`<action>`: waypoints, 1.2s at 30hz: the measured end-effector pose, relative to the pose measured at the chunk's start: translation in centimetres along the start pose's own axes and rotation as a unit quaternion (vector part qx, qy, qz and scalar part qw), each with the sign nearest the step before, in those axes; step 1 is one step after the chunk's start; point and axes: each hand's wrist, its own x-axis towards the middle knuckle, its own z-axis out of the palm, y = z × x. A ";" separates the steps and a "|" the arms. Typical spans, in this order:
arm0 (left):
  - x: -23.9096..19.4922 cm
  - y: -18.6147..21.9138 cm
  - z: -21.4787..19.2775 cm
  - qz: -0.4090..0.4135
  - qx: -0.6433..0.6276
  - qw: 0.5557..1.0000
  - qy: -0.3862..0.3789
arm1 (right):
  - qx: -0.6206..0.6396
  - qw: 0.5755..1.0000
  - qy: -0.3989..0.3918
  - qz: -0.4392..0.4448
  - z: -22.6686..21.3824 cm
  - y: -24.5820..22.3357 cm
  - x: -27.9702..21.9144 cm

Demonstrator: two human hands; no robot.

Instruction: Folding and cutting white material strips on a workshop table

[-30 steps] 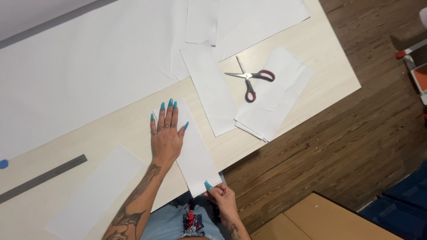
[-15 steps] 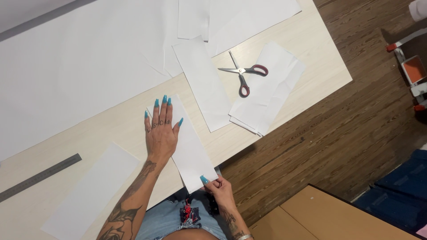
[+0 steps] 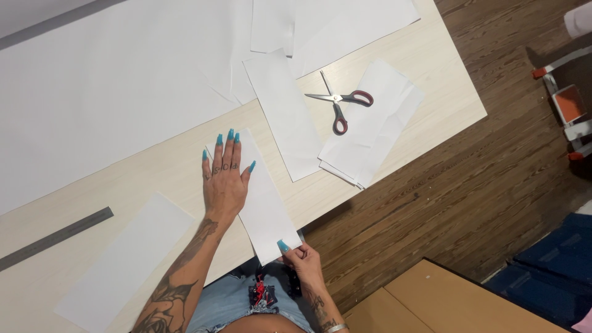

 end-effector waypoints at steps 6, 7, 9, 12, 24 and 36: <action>-0.4 0.2 -0.6 -0.022 0.021 0.999 0.011 | -0.063 0.995 0.067 -0.033 0.0 -1.3 -0.5; -0.7 0.2 -0.8 -0.045 0.043 0.998 0.002 | -0.101 0.988 0.107 -0.048 -0.1 -1.8 -0.5; -1.8 -0.1 -0.2 -0.070 0.023 0.997 0.003 | -0.104 0.977 0.116 -0.144 -2.7 -0.4 2.1; -3.4 -0.5 -1.2 -0.070 0.004 0.998 0.001 | -0.142 0.933 0.146 -0.296 -4.2 -2.5 3.3; -7.0 -0.5 -8.5 -0.270 -0.623 0.733 -0.020 | -0.313 0.806 0.049 -0.500 -3.7 -16.3 -6.0; -18.5 -7.3 -10.1 -0.535 -0.410 0.670 0.311 | -0.439 0.818 -0.220 -0.298 9.2 -11.5 0.3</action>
